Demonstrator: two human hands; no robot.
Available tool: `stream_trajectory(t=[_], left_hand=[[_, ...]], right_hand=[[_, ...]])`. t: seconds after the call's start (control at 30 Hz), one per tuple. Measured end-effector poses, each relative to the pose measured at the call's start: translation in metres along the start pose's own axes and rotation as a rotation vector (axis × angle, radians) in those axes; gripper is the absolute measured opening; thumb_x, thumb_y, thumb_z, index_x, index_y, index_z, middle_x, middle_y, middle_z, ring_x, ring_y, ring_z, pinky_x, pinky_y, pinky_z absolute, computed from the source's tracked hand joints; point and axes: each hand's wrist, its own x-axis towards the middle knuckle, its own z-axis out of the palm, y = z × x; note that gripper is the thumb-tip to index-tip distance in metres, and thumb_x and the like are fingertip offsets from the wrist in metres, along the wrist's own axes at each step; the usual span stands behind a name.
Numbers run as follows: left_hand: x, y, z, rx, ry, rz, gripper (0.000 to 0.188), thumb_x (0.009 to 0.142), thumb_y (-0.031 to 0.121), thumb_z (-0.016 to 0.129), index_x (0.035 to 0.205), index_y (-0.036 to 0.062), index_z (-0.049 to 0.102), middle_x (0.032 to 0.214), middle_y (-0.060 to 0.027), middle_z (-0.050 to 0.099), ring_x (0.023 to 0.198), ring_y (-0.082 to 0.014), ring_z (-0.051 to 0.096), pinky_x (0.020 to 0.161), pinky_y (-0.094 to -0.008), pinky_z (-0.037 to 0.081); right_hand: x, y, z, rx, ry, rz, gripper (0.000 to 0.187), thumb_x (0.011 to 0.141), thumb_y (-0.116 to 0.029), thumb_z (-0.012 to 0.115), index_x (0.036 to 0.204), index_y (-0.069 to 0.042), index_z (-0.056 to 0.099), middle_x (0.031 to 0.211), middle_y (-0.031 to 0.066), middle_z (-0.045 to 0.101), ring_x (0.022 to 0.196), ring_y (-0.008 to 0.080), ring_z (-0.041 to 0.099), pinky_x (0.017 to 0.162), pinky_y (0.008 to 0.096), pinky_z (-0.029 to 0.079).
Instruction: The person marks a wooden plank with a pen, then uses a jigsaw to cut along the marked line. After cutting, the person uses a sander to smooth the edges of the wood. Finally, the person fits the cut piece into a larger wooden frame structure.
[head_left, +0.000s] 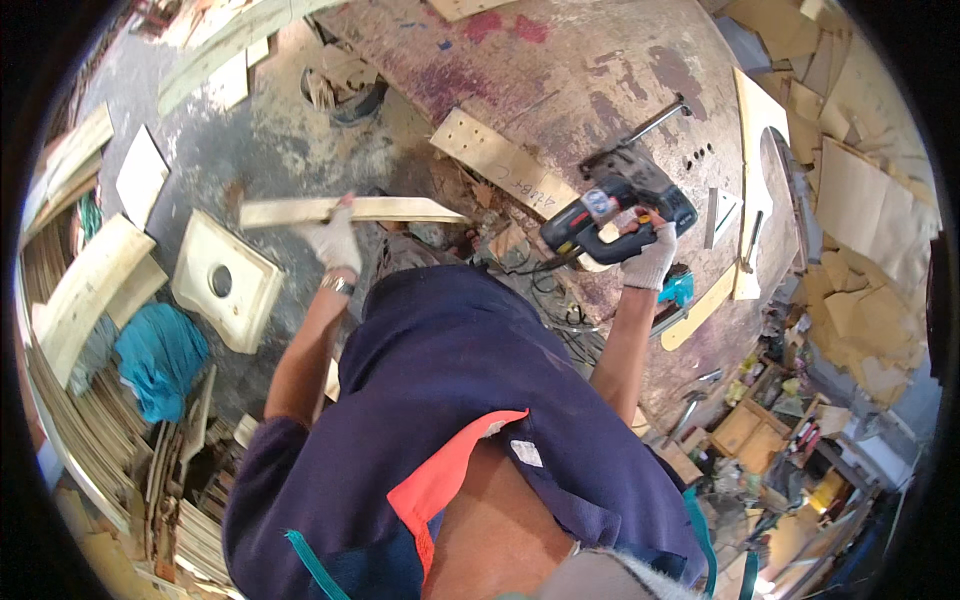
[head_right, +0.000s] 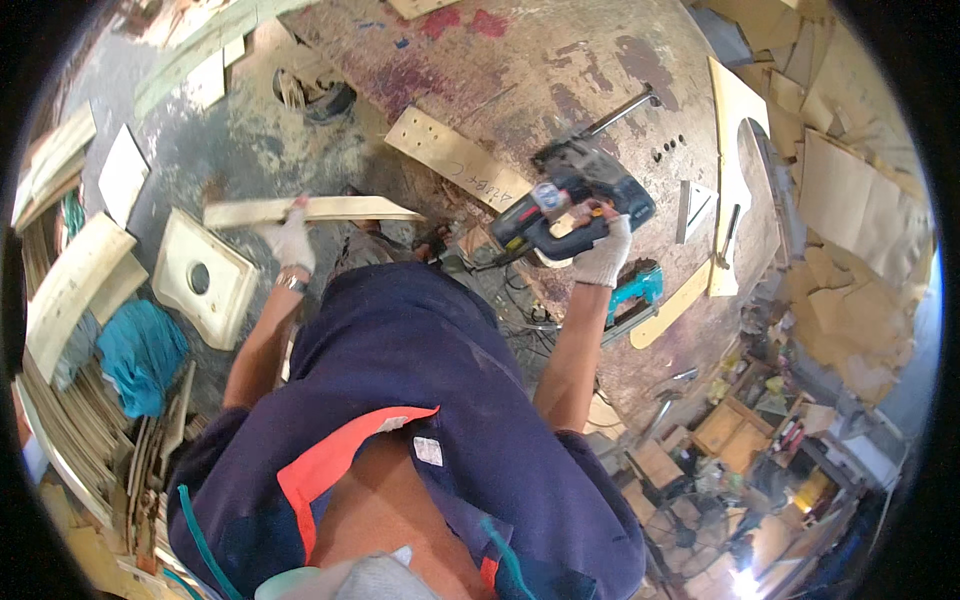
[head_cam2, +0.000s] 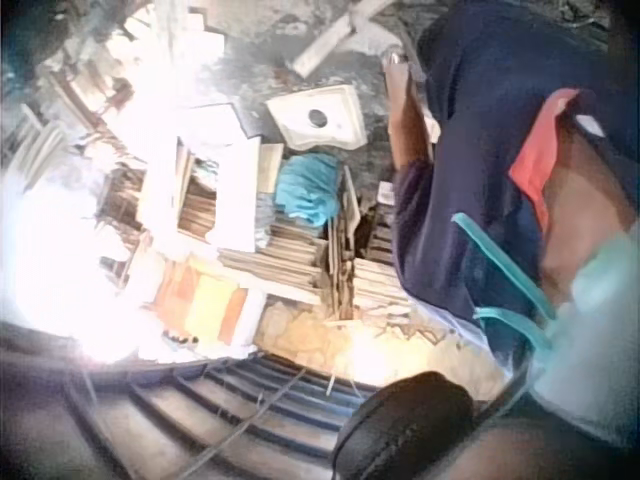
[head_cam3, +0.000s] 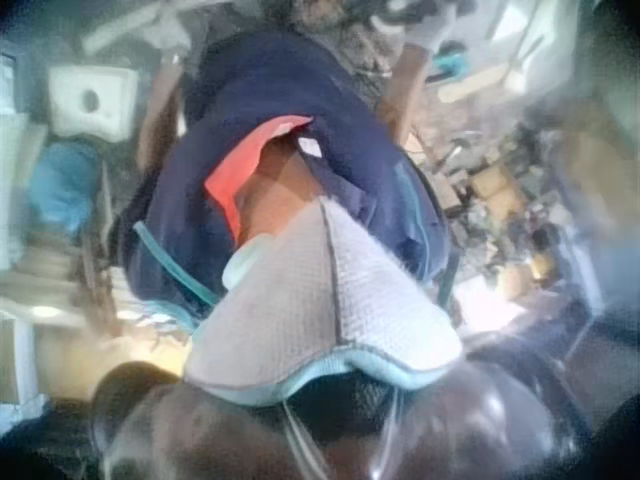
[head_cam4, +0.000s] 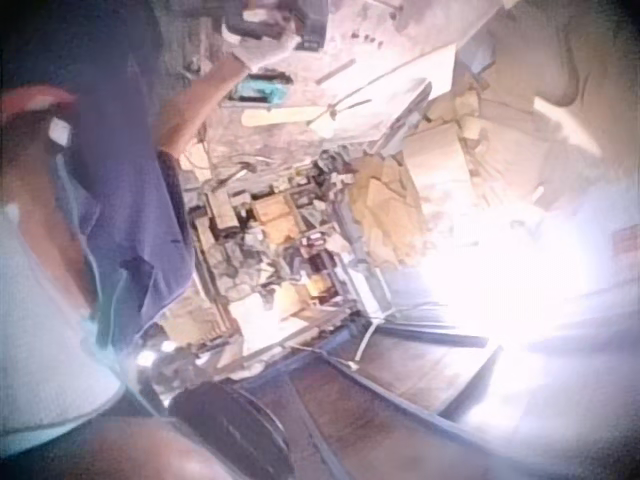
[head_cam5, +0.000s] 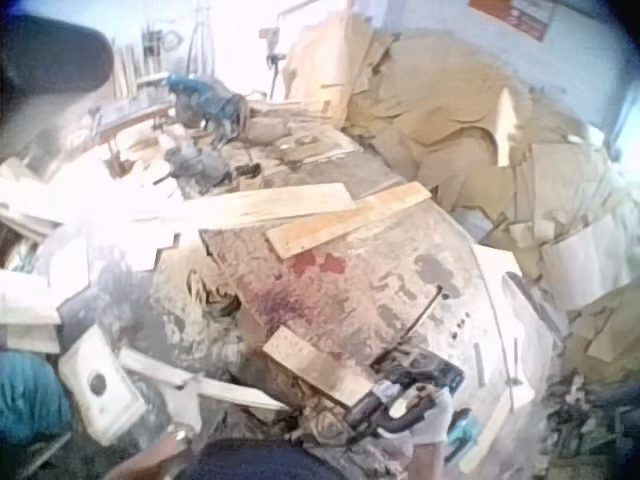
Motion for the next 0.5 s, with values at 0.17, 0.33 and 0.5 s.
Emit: stream_trajectory(t=[0.17, 0.33, 0.5], left_hand=[[0.018, 0.045, -0.068, -0.270, 0.183, -0.061, 0.070, 0.084, 0.011, 0.086, 0.132, 0.0057, 0.035, 0.116, -0.0135, 0.062, 0.093, -0.0206, 0.067, 0.064, -0.0332, 0.061], [0.037, 0.067, -0.035, -0.410, -0.013, -0.026, 0.065, 0.090, 0.017, 0.082, 0.135, 0.0090, 0.036, 0.118, -0.0130, 0.062, 0.099, -0.0221, 0.066, 0.076, -0.0400, 0.058], [-0.009, 0.135, 0.059, -0.158, -0.394, 0.116, 0.096, 0.096, 0.024, 0.076, 0.162, 0.0036, 0.009, 0.148, -0.0211, 0.045, 0.123, -0.0274, 0.056, 0.099, -0.0434, 0.052]], right_hand=[[0.085, 0.020, -0.075, 0.432, 0.052, 0.081, 0.025, 0.086, -0.018, 0.064, 0.102, -0.001, 0.058, 0.094, 0.0127, 0.064, 0.068, 0.0221, 0.058, 0.069, 0.0383, 0.056], [0.157, 0.024, -0.172, 0.585, -0.017, -0.048, 0.032, 0.091, -0.027, 0.058, 0.108, -0.001, 0.061, 0.095, 0.0140, 0.069, 0.071, 0.0246, 0.063, 0.078, 0.0425, 0.057], [0.084, 0.052, -0.096, 0.049, 0.406, -0.110, 0.039, 0.088, -0.036, 0.065, 0.118, -0.011, 0.070, 0.102, 0.0092, 0.073, 0.093, 0.0298, 0.071, 0.085, 0.0445, 0.056]])
